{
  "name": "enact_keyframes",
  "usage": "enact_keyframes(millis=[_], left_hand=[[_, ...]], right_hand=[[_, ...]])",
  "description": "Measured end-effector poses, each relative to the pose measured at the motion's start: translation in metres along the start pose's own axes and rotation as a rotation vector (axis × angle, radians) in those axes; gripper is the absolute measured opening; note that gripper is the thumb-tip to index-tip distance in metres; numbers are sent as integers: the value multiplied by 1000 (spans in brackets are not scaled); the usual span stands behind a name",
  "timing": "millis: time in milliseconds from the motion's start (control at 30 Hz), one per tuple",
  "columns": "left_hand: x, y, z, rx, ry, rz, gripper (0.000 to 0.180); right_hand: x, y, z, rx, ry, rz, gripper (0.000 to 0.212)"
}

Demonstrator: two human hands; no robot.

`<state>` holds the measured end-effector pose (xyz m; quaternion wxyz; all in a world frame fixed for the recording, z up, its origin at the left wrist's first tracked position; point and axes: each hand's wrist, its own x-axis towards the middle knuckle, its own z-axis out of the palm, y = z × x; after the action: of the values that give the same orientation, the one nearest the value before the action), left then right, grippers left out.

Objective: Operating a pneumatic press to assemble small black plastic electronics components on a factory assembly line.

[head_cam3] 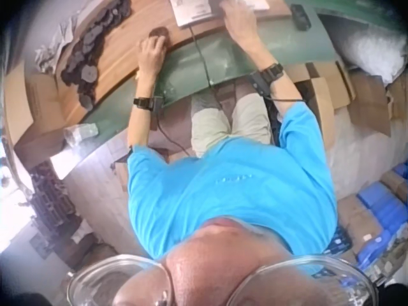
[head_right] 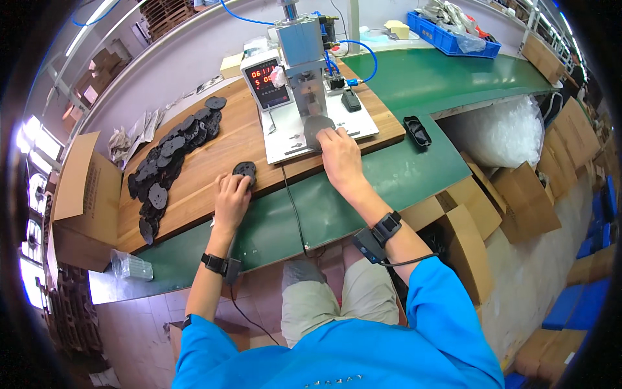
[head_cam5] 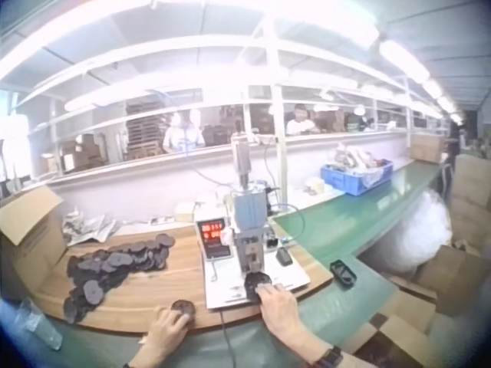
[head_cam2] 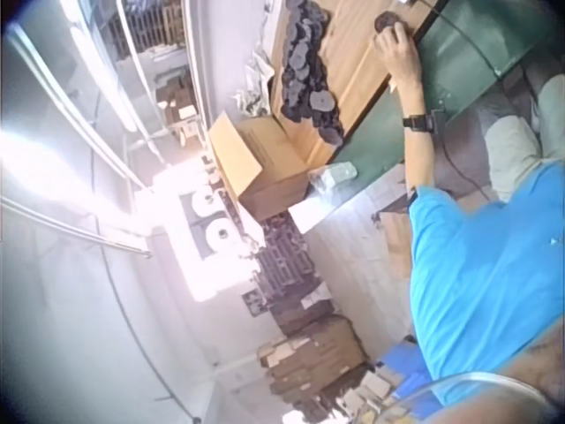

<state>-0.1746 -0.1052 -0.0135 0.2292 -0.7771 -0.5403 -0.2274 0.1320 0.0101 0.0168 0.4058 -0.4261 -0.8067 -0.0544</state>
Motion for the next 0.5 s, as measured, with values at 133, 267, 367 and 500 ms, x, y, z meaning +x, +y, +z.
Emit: enact_keyframes(millis=[133, 267, 367, 500], left_hand=[[-2, 16, -3, -21, 3, -91, 44], [6, 25, -11, -101, 23, -129, 43], [11, 36, -10, -72, 24, -68, 40], [33, 77, -12, -78, -21, 96, 44]], right_hand=[[0, 3, 1, 7, -10, 4, 23], [0, 5, 3, 12, -30, -5, 23], [1, 5, 2, -27, -64, -13, 24], [10, 15, -11, 57, -107, -3, 27]])
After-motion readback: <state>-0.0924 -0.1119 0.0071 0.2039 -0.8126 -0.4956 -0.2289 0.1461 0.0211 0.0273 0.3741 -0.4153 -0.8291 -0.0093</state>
